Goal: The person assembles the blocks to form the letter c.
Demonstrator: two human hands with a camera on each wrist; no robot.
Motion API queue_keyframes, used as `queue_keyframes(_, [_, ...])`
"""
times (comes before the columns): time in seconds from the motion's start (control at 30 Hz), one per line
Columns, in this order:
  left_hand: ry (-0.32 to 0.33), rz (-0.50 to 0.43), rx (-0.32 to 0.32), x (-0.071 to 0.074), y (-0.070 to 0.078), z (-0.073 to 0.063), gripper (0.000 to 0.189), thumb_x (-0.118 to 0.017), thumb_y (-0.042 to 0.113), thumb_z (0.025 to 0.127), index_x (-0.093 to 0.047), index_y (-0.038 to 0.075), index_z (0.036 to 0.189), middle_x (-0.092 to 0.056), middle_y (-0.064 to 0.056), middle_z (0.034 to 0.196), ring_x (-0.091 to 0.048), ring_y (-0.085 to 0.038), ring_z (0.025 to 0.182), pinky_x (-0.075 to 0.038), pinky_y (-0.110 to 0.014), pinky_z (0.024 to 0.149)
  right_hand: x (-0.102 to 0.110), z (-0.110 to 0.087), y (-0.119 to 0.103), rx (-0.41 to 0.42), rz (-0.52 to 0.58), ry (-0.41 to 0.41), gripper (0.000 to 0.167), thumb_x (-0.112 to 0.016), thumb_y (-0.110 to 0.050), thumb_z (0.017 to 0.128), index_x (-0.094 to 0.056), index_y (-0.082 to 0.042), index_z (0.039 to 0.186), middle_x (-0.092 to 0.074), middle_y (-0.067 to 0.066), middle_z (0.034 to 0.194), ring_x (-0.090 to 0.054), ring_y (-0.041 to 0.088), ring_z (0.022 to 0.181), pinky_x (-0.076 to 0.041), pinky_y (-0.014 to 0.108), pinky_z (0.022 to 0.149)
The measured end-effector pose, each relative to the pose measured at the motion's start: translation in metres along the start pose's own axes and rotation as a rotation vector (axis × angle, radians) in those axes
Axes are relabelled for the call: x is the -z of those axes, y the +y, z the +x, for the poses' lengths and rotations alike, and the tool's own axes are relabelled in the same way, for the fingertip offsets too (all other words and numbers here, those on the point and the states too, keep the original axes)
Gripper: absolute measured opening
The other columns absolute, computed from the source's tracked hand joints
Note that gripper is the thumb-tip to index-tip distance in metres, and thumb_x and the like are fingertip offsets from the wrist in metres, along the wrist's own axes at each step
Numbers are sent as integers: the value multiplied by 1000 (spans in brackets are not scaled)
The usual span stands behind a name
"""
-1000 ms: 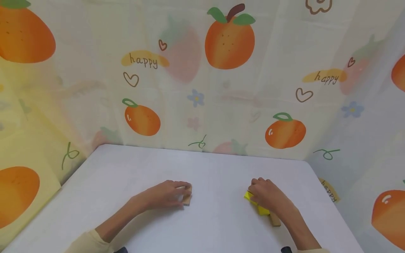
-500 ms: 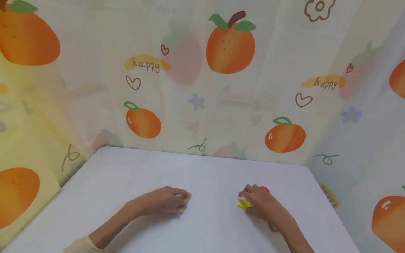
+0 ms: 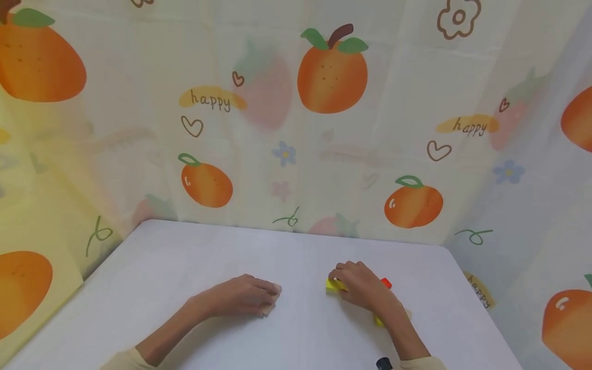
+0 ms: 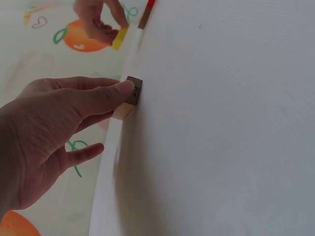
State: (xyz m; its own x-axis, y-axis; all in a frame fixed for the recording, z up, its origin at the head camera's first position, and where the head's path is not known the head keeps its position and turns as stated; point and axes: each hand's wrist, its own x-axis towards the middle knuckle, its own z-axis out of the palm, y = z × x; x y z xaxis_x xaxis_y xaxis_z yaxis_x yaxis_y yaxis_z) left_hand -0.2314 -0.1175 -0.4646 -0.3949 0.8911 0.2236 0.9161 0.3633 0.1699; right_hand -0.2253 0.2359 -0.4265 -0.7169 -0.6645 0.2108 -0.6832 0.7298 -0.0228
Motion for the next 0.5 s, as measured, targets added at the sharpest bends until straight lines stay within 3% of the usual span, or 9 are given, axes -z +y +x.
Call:
queue_keyframes(0.1, [-19, -34, 21, 0, -1, 2, 30, -83, 23, 90, -78, 14, 118, -74, 4, 132, -72, -1, 106, -57, -19, 99, -3, 16, -7, -26, -14, 19, 24, -88, -8, 80, -79, -14, 102, -75, -4, 93, -61, 11, 82, -54, 31, 78])
queue_keyframes(0.27, [-127, -1, 99, -1, -3, 8, 29, -79, 29, 94, -79, 21, 122, -70, 9, 140, -70, 3, 112, -54, -14, 99, -15, 42, -17, -96, -10, 19, 23, -89, -12, 79, -80, -14, 101, -78, -1, 95, -64, 12, 80, -57, 36, 82])
queue_keyframes(0.5, [-146, -116, 162, -1, -6, 10, 31, -81, 29, 92, -80, 20, 122, -69, 8, 142, -69, 5, 112, -55, -14, 97, -28, 71, -25, -1, 5, -61, 18, -84, -9, 85, -81, -12, 102, -77, -1, 92, -58, 10, 74, -54, 32, 78])
